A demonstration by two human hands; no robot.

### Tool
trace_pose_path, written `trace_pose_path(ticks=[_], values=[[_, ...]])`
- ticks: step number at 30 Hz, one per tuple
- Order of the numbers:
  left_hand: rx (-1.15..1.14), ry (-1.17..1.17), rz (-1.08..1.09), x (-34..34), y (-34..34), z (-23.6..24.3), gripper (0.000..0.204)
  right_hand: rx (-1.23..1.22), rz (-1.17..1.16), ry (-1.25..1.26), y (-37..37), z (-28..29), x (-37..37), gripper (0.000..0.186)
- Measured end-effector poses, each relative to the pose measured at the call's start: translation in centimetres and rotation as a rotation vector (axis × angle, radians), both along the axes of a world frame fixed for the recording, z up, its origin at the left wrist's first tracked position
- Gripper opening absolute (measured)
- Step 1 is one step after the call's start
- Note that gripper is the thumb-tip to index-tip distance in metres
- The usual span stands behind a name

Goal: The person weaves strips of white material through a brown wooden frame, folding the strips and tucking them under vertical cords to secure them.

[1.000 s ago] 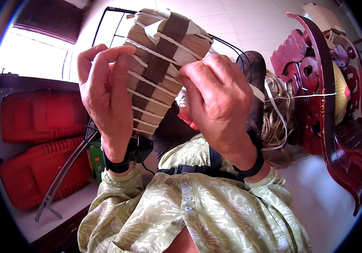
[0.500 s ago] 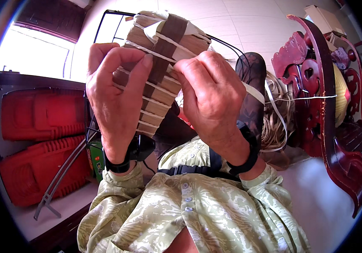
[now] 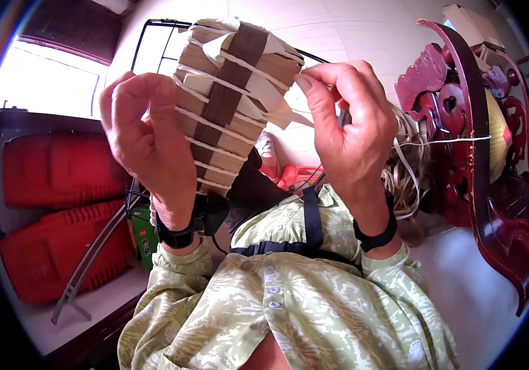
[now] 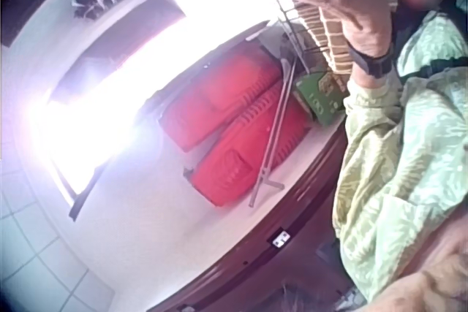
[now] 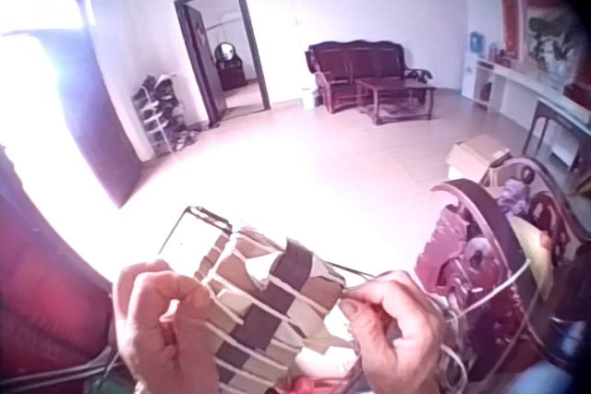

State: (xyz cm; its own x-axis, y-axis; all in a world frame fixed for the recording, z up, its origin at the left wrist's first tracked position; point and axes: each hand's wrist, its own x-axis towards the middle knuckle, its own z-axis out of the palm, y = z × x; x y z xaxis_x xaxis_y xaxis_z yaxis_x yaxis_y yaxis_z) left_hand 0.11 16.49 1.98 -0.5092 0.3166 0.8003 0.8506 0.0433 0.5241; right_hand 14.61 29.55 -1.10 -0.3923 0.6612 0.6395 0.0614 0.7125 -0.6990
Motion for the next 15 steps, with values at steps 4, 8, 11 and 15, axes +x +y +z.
trace_pose_path(ticks=[4,8,11,15], values=[[-0.159,-0.018,-0.017,0.1,0.1,0.5,0.003,-0.33,0.106,-0.014,0.3,-0.2,0.0,0.011],[-0.253,-0.091,-0.068,0.4,-0.5,1.0,0.006,-0.362,0.054,0.14,0.7,-0.6,-0.5,0.017],[-0.231,-0.072,-0.073,0.4,-0.5,0.8,0.006,-0.21,0.156,0.092,2.7,-0.6,-1.5,0.024],[-0.162,0.037,-0.069,0.5,-0.1,0.2,0.012,-0.018,0.268,0.011,2.5,0.1,-2.7,0.026]])
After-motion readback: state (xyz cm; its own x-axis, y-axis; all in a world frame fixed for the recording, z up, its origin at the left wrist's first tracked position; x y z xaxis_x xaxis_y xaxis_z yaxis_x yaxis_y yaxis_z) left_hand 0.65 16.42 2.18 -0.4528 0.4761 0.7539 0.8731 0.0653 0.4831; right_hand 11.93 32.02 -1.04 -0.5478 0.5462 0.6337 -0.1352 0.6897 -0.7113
